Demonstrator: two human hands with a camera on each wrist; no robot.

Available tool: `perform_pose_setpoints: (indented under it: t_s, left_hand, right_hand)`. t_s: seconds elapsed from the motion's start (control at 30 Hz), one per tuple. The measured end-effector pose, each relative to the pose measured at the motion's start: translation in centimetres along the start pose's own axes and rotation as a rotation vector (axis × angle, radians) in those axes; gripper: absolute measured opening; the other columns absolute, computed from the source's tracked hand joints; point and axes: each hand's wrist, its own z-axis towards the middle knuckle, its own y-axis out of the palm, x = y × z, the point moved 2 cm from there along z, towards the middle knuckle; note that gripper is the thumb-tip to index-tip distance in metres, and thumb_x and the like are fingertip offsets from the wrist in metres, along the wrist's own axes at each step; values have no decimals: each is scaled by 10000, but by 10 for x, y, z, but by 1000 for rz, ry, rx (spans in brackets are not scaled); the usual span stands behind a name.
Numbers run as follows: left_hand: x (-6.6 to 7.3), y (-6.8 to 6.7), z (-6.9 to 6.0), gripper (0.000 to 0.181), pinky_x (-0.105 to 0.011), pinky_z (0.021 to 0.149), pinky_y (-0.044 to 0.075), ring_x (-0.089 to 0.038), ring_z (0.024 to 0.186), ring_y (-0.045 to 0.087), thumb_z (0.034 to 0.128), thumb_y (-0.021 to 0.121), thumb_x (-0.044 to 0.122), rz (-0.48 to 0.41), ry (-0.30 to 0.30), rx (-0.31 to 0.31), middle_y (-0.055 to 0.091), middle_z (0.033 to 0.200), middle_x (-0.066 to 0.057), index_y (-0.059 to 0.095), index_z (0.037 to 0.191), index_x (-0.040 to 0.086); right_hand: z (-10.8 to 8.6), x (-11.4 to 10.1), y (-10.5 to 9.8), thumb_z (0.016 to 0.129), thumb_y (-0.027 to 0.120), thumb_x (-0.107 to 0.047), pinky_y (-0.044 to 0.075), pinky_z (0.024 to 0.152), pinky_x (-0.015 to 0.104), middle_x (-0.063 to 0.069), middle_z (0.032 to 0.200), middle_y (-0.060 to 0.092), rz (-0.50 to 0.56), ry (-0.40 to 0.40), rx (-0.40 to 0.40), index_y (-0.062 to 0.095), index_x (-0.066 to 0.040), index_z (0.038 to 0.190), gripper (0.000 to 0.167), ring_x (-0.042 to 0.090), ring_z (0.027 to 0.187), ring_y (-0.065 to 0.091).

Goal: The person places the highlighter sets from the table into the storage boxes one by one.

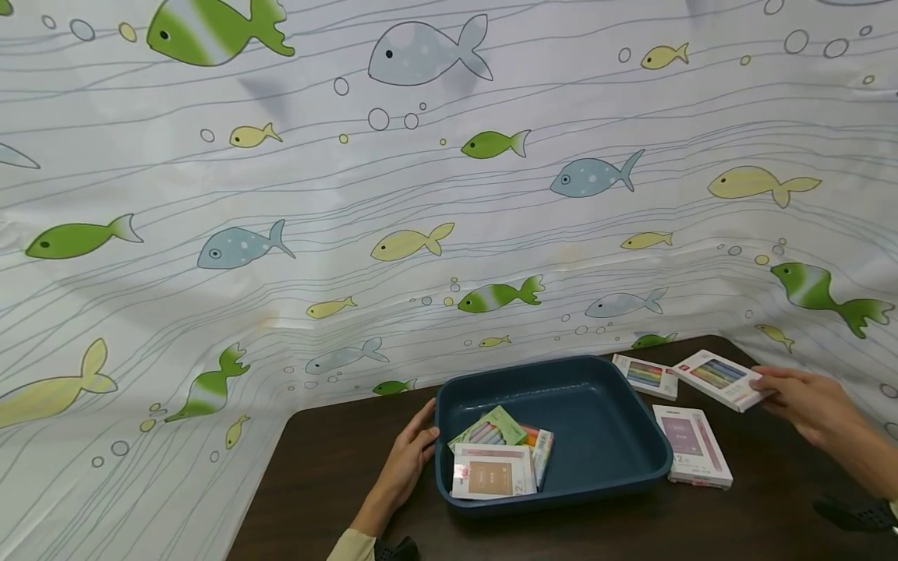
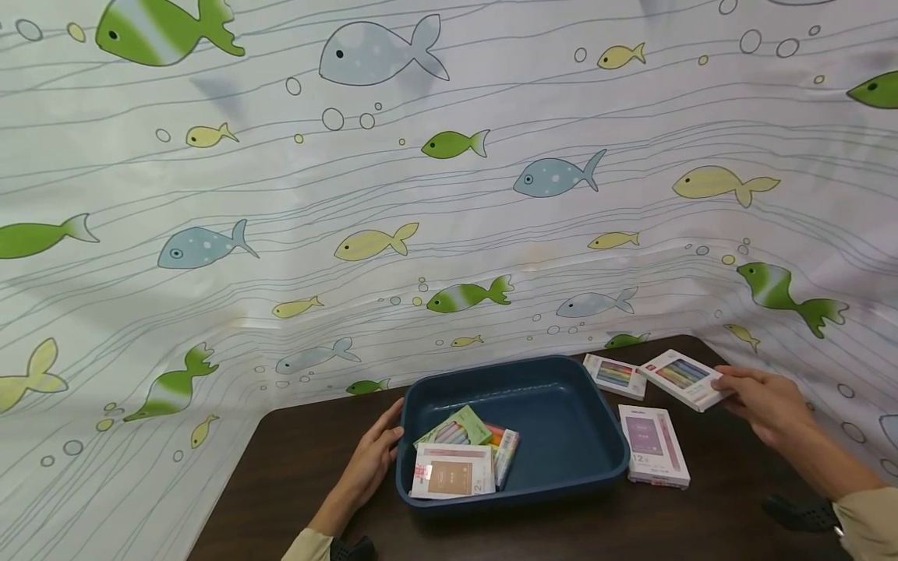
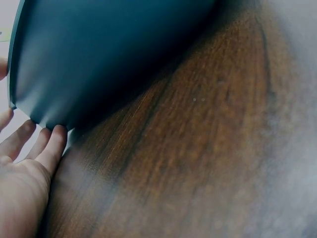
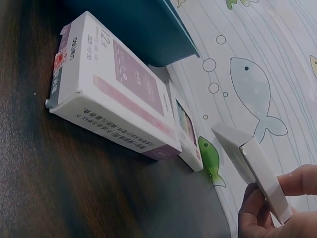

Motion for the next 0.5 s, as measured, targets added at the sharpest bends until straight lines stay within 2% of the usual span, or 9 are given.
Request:
perform_pose_setpoints:
  t_s: [0.2, 0.33, 0.5]
  left_hand:
    - [1, 0, 1, 622, -359, 1045, 441, -342, 1428, 356, 1075, 533, 201, -3, 5, -11, 166, 1662, -116, 256, 1631, 165]
    - [2, 0, 2, 612, -361, 1051, 436, -344, 1432, 354, 1079, 528, 203, 7, 15, -14, 169, 1663, -101, 261, 1629, 173]
    - [3, -1, 1, 601, -385, 1081, 405, -329, 1447, 327, 1081, 521, 195, 28, 12, -9, 164, 1666, -83, 272, 1628, 195]
  right_hand:
    - [-1, -1, 2, 1033, 604, -172, 563, 647, 261, 475, 1408, 253, 27, -17, -20, 312, 272, 1415, 655, -39, 766, 559]
    - [-3, -3, 4, 1027, 624, -172, 570, 669, 282, 456, 1396, 261, 49, -24, -50, 442, 229, 1350, 546, -28, 781, 572]
    - [-3, -9, 9, 1012, 654, -152, 571, 685, 294, 430, 1379, 290, 81, -9, -78, 444, 228, 1357, 555, -3, 790, 586]
